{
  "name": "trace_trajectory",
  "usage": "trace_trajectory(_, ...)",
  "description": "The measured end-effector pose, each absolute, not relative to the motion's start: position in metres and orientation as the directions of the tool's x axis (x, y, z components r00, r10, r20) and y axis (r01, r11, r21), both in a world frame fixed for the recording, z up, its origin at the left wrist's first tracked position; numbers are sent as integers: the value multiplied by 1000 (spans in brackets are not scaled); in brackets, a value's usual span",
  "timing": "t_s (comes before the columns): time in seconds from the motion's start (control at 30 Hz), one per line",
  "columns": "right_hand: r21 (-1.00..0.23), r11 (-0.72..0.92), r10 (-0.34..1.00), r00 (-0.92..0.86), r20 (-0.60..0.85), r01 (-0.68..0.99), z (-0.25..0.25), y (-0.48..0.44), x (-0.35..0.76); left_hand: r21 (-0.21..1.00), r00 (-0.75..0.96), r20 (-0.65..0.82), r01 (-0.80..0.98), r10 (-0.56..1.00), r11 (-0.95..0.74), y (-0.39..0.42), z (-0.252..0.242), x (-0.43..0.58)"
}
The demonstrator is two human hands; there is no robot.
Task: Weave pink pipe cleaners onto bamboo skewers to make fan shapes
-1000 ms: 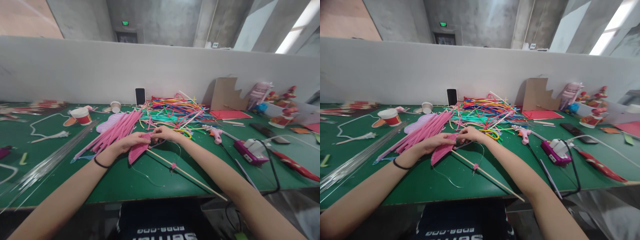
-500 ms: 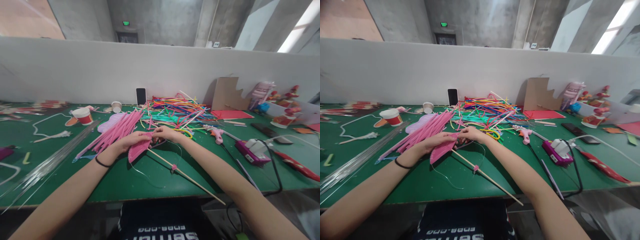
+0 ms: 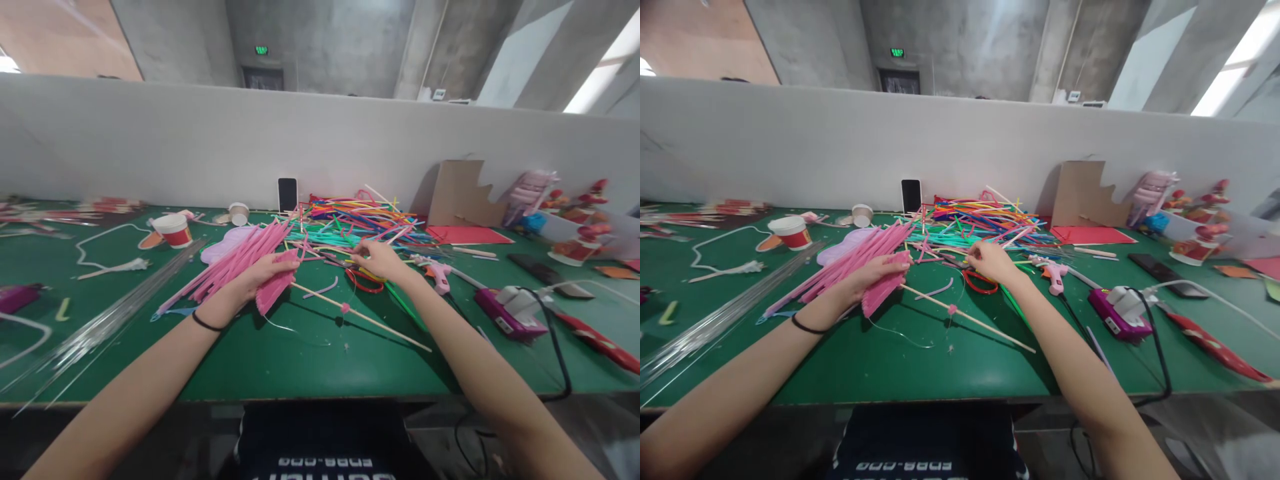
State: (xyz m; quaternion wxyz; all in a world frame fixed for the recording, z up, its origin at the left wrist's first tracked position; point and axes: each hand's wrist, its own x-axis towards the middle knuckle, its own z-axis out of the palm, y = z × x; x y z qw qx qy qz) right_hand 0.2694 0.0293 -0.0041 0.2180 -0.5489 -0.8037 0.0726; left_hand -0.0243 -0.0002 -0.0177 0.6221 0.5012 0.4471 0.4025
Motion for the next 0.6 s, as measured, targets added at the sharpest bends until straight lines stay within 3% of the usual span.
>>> trace_trajectory(0.13,-69,327,940,-317,129,943,-19,21,267,986,163,-110,-109,981,129,4,-15,-27)
trace_trajectory(0.27,51,275,954,-279,110,960,-20,20,266,968,97,-67,-233,993,88,11,-12,-35)
trace_trajectory(0.37,-3,292,956,-291,44,956,-18,24,274,954,92,-73,-284,993,96,12,-4,-41)
trace_trajectory(0.6,-315,384,919,-392,41,868,-19,36,291,947,138,-157,-261,978,189,5,12,-46)
